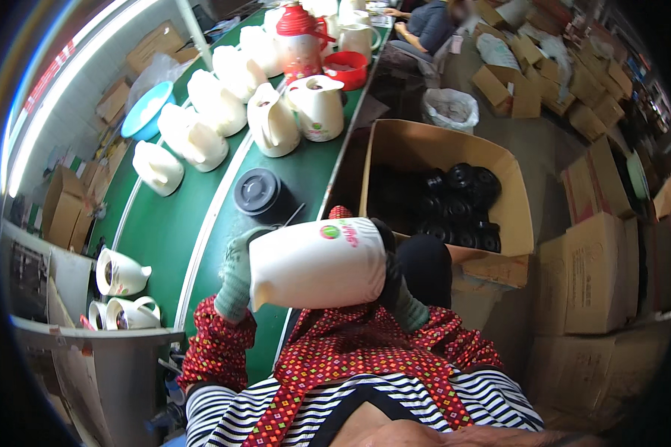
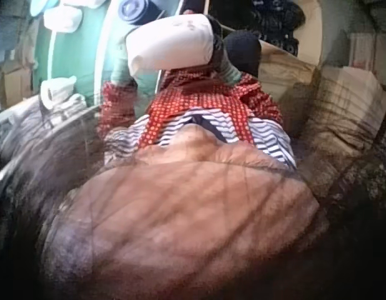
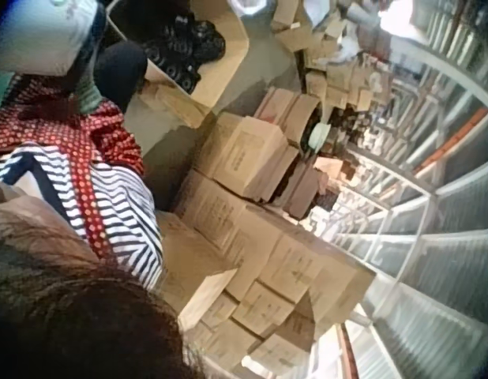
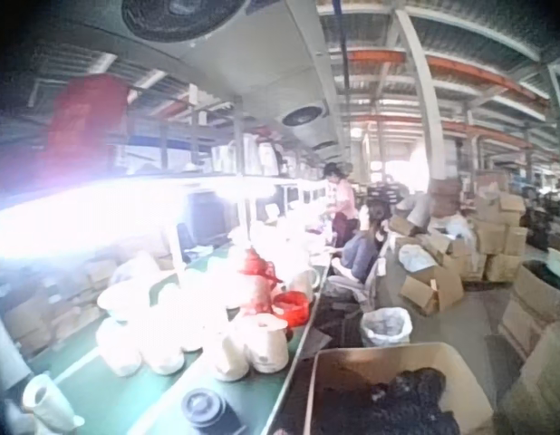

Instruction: The person assembles white plastic kettles on a green conveyor belt. They pick up each kettle, insert a black base component, and place a black lid on top. Completed kettles are set aside on the belt.

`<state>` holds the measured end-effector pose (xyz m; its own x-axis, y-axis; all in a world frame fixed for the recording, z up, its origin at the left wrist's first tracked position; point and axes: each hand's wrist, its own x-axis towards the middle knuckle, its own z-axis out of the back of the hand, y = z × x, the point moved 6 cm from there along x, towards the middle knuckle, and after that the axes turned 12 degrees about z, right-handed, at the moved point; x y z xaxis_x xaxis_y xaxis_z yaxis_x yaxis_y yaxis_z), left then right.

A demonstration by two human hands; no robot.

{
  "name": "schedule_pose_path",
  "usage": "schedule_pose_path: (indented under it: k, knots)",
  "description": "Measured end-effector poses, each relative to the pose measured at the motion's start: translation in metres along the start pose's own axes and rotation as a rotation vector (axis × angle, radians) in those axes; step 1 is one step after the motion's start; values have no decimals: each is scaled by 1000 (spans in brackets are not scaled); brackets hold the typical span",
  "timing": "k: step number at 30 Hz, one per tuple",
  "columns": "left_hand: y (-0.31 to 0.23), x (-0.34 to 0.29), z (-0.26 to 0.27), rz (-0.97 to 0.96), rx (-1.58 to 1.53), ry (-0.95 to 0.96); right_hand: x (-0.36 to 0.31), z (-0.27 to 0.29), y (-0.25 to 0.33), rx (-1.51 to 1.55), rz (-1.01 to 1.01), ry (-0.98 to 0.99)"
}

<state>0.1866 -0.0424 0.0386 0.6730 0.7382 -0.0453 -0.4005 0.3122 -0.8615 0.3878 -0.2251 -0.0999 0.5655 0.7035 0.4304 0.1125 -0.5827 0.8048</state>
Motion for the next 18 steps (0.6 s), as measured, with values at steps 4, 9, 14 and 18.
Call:
schedule_pose_path:
  k: [4, 9, 14, 18]
  knots:
    - [-66, 5, 6, -217, 499, -175, 11, -12, 50, -173, -31, 22]
    - [-63, 15, -29, -83, 808, -8, 46, -87, 121, -759, 407, 742]
    - [-83, 1, -5, -360, 350, 208, 50, -71, 120, -902, 282, 814]
    - [-81, -22, -22, -479, 511, 311, 49, -69, 125, -975, 234, 841]
